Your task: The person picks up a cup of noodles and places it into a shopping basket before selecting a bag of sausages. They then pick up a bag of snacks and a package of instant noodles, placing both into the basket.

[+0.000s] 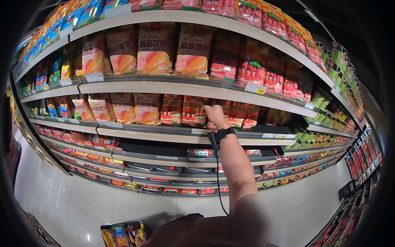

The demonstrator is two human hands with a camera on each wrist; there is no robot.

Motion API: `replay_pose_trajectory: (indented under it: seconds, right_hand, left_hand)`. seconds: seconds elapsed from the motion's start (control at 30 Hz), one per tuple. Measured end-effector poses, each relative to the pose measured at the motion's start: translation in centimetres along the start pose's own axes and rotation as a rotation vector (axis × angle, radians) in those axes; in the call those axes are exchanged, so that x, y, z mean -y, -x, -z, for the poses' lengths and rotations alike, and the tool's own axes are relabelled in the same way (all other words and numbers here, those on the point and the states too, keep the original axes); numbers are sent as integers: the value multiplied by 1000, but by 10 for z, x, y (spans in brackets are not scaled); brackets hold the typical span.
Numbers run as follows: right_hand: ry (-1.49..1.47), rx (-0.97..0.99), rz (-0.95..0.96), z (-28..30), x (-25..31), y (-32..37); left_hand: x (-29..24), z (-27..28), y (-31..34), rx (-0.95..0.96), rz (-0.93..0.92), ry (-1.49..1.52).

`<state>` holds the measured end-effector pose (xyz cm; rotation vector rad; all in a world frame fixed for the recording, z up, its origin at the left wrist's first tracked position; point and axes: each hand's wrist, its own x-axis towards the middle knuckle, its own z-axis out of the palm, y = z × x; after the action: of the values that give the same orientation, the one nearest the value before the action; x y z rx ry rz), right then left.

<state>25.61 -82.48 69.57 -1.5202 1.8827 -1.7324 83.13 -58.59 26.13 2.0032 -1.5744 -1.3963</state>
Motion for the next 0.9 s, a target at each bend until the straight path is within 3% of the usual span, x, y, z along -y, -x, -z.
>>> replay_pose_trajectory:
  seconds: [0.1,0.17,0.23,0.3,0.33,0.4,0.43,0.5,0.63,0.7,0.83,0.9]
  right_hand:
    - [21,41,-123,0,22,9]
    - [-38,6,-59,-7,-5,0]
    - [-95,-26,1,-9,-4,0]
    - [419,-79,83,-7,5,2]
    - [420,-80,82,-7,10,4]
    - [711,-141,164,-7,14,8]
    - [714,-140,161,-7,14,9]
    - [457,82,-175,-4,16,7]
    - [463,36,-102,-9,12,12]
    - [457,-145,-79,-12,23,22]
    - [578,-161,-59,-15,-20,18]
    - [600,-366,86,-21,-18,30]
  left_hand:
    - [2,1,1,2,-56,-7]
    - [4,2,2,-13,-64,61]
    - [15,1,4,-157,-656,-300]
    - [13,3,5,-164,-653,-345]
    - [0,8,11,-172,-650,-389]
    - [-26,18,26,-186,-639,-475]
    - [-31,20,30,-191,-634,-520]
    - [-32,25,27,-183,-629,-508]
    - [-40,28,22,-172,-600,-451]
    - [-41,31,23,-160,-582,-427]
    - [-45,35,21,-131,-548,-377]
    - [-45,35,22,-119,-525,-348]
